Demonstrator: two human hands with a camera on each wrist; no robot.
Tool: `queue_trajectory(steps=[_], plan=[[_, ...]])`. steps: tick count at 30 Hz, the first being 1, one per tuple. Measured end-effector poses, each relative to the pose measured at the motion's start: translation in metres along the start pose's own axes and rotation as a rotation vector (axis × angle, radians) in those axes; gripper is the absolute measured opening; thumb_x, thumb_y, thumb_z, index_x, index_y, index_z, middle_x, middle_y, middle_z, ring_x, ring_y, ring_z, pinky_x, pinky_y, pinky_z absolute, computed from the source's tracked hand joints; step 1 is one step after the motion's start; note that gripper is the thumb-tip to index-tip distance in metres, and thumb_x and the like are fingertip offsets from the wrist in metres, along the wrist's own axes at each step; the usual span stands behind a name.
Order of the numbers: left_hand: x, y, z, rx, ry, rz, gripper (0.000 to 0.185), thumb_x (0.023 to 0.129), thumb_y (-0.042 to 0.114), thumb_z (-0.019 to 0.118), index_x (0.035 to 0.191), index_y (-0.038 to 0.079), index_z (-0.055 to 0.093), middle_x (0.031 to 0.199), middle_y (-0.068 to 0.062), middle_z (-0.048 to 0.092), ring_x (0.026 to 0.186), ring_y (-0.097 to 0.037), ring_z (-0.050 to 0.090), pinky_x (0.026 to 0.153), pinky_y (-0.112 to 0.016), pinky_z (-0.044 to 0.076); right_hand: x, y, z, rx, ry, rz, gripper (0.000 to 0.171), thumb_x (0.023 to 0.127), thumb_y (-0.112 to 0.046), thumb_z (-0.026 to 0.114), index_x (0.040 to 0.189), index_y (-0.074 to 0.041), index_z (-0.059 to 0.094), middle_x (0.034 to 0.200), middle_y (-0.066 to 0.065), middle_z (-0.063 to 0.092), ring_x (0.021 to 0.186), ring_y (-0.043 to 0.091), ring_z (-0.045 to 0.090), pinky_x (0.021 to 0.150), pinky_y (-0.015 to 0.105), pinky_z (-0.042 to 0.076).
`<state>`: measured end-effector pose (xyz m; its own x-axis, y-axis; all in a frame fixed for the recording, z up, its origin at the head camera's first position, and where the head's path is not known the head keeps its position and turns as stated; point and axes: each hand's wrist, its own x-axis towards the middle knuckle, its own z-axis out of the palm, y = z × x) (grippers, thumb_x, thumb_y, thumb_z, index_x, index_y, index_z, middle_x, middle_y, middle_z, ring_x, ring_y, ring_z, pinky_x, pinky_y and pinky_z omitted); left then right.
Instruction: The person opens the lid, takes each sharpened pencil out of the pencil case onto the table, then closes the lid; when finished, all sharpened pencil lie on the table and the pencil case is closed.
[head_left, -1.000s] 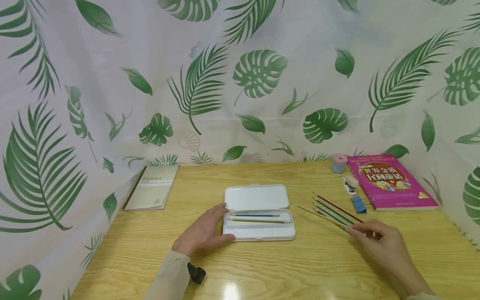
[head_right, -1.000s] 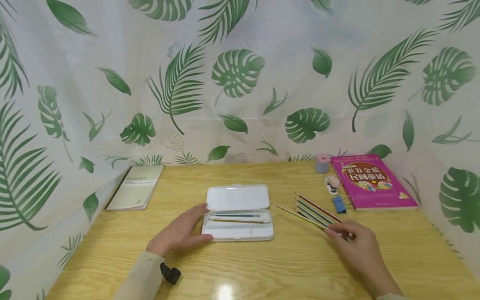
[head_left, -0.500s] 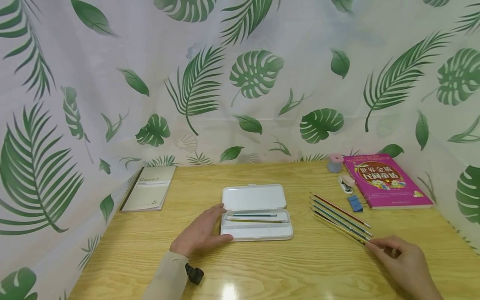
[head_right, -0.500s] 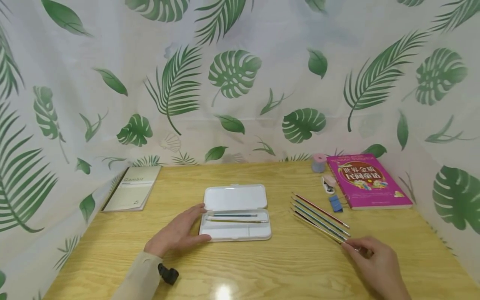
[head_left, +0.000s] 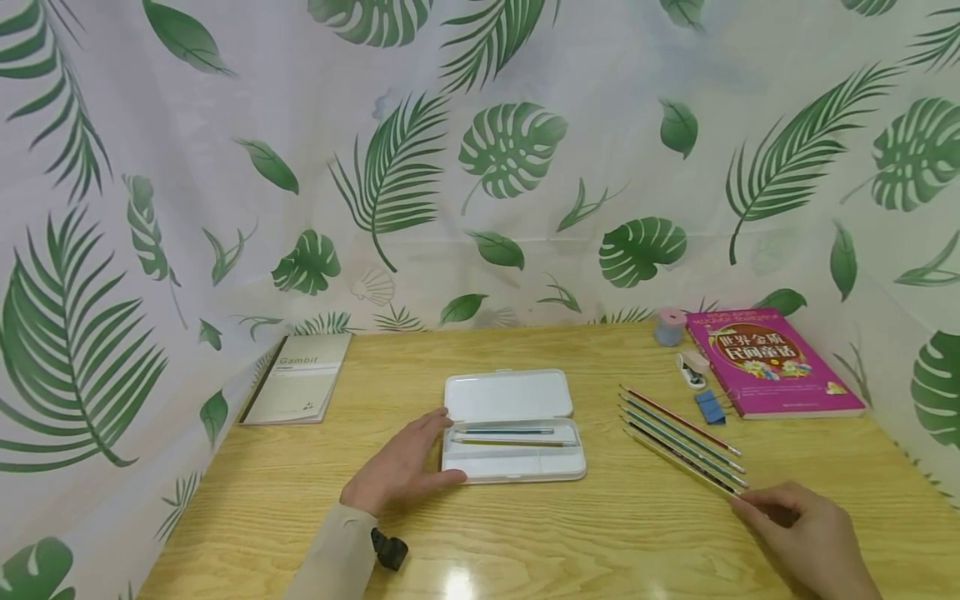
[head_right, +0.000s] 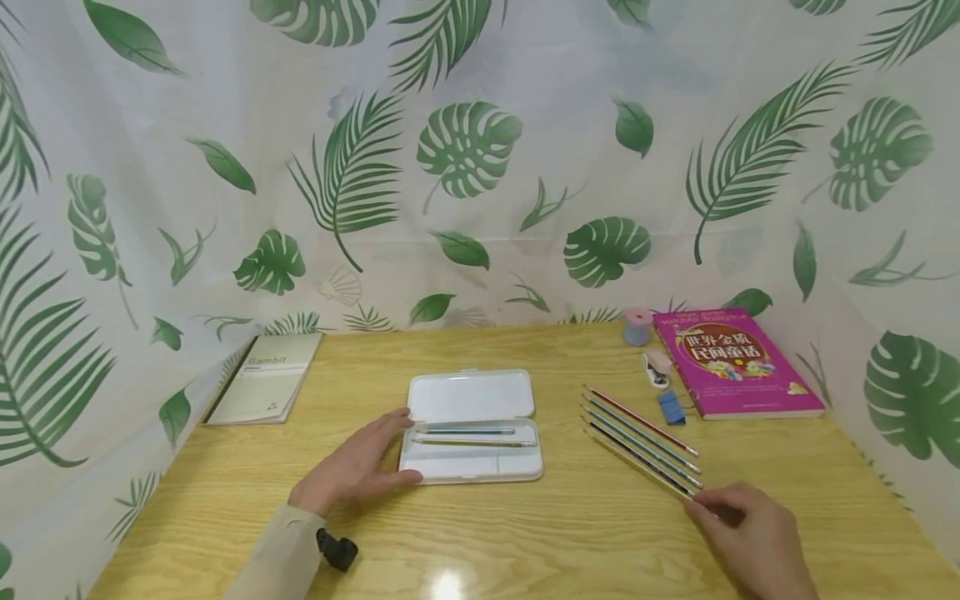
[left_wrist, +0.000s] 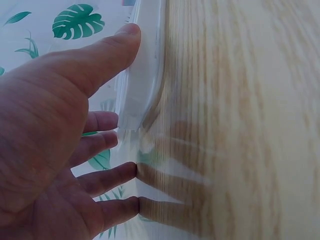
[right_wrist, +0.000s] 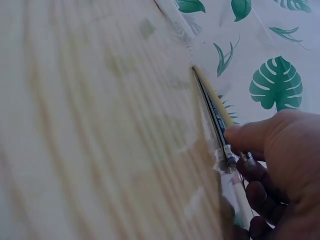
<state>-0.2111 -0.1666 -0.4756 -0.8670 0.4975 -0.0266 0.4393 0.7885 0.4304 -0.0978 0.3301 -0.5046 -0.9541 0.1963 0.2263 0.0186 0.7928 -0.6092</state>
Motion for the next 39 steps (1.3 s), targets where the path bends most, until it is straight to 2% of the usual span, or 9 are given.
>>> queue_trajectory(steps=[8,22,26,31,34,36,39], plan=[[-0.001,0.001,0.000,-0.008,-0.006,-0.012,0.084,0.087,0.057,0.070,0.150,0.010,0.040,0.161,-0.008,0.030,0.144,-0.029,0.032,0.117,-0.047,0.032,0.000,0.001,0.002,-0.064,-0.007,-0.053,0.011,0.083,-0.026,0.082,0.085,-0.016,0.078,0.079,-0.006,0.068,0.065,-0.003,0.052,0.053,0.019,0.046],[0.000,0.000,-0.001,-0.021,0.003,0.014,0.083,0.088,0.054,0.071,0.150,0.008,0.041,0.160,-0.011,0.031,0.144,-0.031,0.033,0.116,-0.048,0.033,0.000,0.001,0.000,-0.049,-0.040,-0.062,0.013,0.082,-0.027,0.083,0.085,-0.016,0.077,0.080,-0.007,0.067,0.066,-0.004,0.054,0.054,0.019,0.047],[-0.001,0.000,-0.002,-0.025,0.004,0.016,0.082,0.088,0.055,0.070,0.149,0.008,0.041,0.160,-0.011,0.031,0.144,-0.031,0.033,0.116,-0.048,0.033,0.001,0.000,-0.001,-0.052,-0.063,-0.053,0.016,0.083,-0.031,0.082,0.087,-0.016,0.078,0.082,-0.006,0.068,0.067,-0.003,0.055,0.056,0.019,0.048],[-0.001,0.000,-0.001,-0.017,-0.003,-0.003,0.083,0.088,0.057,0.069,0.150,0.010,0.041,0.160,-0.009,0.030,0.144,-0.029,0.032,0.117,-0.046,0.032,0.003,-0.007,-0.008,-0.043,-0.078,-0.011,0.026,0.087,-0.042,0.076,0.091,-0.016,0.077,0.086,-0.003,0.069,0.069,0.001,0.054,0.056,0.021,0.047],[-0.001,0.000,0.000,-0.006,-0.007,-0.016,0.084,0.088,0.058,0.069,0.151,0.011,0.040,0.161,-0.008,0.029,0.145,-0.028,0.032,0.117,-0.046,0.032,0.008,-0.014,-0.011,-0.037,-0.034,-0.075,0.017,0.086,-0.039,0.078,0.086,-0.022,0.076,0.082,-0.007,0.067,0.069,0.003,0.052,0.057,0.020,0.044],[-0.001,0.001,0.000,-0.002,-0.006,-0.020,0.083,0.087,0.058,0.069,0.151,0.011,0.040,0.161,-0.008,0.029,0.145,-0.028,0.032,0.117,-0.046,0.031,0.014,-0.019,-0.010,-0.036,0.006,-0.161,0.009,0.084,-0.031,0.082,0.081,-0.025,0.076,0.078,-0.011,0.065,0.069,0.002,0.050,0.057,0.018,0.042],[-0.001,0.001,0.000,0.004,-0.006,-0.021,0.083,0.087,0.059,0.068,0.150,0.012,0.041,0.161,-0.007,0.029,0.145,-0.028,0.032,0.117,-0.045,0.032,0.024,-0.028,-0.006,-0.006,0.053,-0.280,0.011,0.081,-0.020,0.084,0.078,-0.026,0.075,0.074,-0.016,0.061,0.069,0.005,0.049,0.055,0.016,0.039]])
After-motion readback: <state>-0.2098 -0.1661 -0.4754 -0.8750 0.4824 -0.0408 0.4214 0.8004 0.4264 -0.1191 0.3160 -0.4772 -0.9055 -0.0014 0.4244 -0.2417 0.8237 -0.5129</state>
